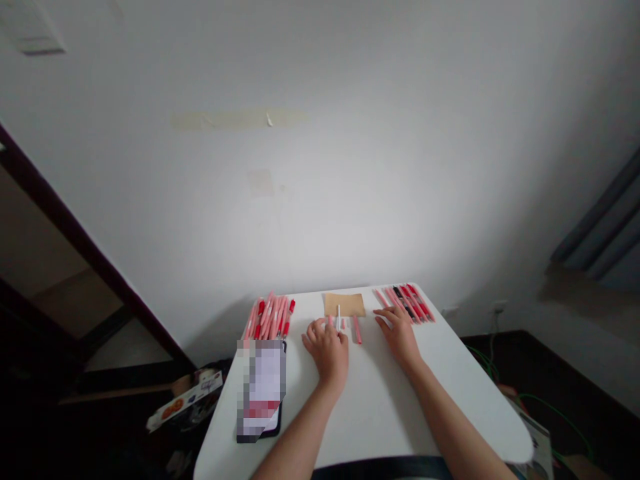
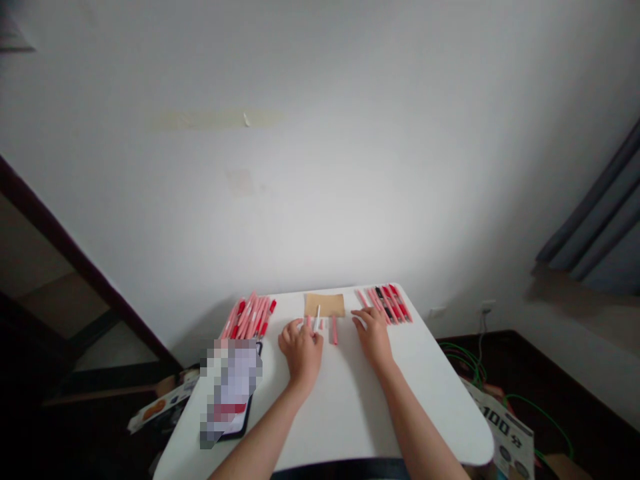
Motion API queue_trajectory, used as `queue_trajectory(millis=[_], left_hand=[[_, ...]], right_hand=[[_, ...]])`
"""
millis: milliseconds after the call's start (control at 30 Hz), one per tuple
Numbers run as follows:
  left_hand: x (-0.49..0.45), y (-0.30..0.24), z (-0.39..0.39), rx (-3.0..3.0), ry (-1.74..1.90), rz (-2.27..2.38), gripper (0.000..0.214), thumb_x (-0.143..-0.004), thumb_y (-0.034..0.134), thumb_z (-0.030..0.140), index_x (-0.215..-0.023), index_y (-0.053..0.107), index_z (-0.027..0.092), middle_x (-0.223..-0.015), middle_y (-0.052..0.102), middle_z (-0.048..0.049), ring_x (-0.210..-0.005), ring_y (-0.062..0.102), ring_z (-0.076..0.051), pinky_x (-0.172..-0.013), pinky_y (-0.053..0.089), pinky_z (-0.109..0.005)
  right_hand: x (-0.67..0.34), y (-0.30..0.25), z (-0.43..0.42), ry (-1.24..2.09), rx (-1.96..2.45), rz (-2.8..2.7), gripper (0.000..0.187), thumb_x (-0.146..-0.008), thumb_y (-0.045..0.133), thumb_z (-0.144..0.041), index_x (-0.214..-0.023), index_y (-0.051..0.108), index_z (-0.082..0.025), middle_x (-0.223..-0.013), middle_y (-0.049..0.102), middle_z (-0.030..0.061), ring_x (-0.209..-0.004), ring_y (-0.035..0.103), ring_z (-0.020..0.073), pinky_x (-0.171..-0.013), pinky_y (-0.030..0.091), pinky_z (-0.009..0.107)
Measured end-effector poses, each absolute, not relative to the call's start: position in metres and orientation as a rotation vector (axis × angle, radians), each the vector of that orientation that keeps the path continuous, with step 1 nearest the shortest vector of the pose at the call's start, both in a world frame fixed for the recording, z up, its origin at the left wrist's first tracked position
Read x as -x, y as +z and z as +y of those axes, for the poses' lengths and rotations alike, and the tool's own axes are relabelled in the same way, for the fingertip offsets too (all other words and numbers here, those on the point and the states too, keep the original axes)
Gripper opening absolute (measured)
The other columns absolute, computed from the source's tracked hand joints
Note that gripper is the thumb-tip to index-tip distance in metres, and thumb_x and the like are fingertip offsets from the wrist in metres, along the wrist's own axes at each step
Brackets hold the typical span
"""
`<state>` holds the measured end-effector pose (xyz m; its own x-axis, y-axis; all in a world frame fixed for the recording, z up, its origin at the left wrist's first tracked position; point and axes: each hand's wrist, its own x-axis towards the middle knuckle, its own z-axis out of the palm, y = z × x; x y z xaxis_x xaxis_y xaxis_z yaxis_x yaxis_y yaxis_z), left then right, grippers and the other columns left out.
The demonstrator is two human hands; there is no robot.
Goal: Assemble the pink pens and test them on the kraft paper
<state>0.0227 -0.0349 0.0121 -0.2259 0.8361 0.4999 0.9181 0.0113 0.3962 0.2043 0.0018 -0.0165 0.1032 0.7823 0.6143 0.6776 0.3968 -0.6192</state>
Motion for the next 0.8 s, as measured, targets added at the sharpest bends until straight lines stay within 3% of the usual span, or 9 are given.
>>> queue_trajectory(millis=[267,433,667,800], left_hand=[[-0.0233,0.0091,-0.0336,1.868,-0.974,-2.164,0.033,-0.076,0.051,0.018,-0.106,0.066,0.019,-0.113,0.056,-0.0116,-0.111,0.045,-0.029,-0.097,0.034,-0.051],[-0.0232,0.01,-0.0336,1.874,-0.956,-2.176,0.024,-0.076,0.052,0.018,-0.094,0.067,0.017,-0.113,0.056,-0.0119,-0.112,0.045,-0.029,-0.098,0.033,-0.051],[-0.0226,0.0078,-0.0329,1.879,-1.007,-2.147,0.034,-0.076,0.053,0.018,-0.108,0.064,0.02,-0.114,0.055,-0.011,-0.112,0.045,-0.028,-0.099,0.032,-0.05],[-0.0188,0.0079,-0.031,1.885,-1.031,-2.137,0.027,-0.077,0.055,0.021,-0.102,0.065,0.02,-0.115,0.055,-0.0105,-0.113,0.046,-0.028,-0.1,0.032,-0.049]], right_hand=[[-0.2054,-0.0192,0.0023,0.116,1.322,-1.622,0.036,-0.091,0.046,-0.047,-0.096,0.073,-0.023,-0.095,0.064,0.0103,-0.094,0.055,0.0252,-0.088,0.042,0.042],[-0.2058,-0.0197,0.0021,0.103,1.331,-1.638,0.035,-0.091,0.046,-0.045,-0.096,0.073,-0.023,-0.095,0.064,0.0095,-0.094,0.055,0.0248,-0.088,0.042,0.042],[-0.2061,-0.0203,0.0028,0.095,1.333,-1.653,0.035,-0.091,0.045,-0.043,-0.096,0.073,-0.022,-0.095,0.064,0.0096,-0.094,0.055,0.0245,-0.089,0.042,0.042],[-0.2063,-0.0194,0.0019,0.086,1.329,-1.668,0.034,-0.092,0.045,-0.042,-0.097,0.072,-0.022,-0.096,0.065,0.0097,-0.095,0.055,0.0246,-0.089,0.043,0.042]])
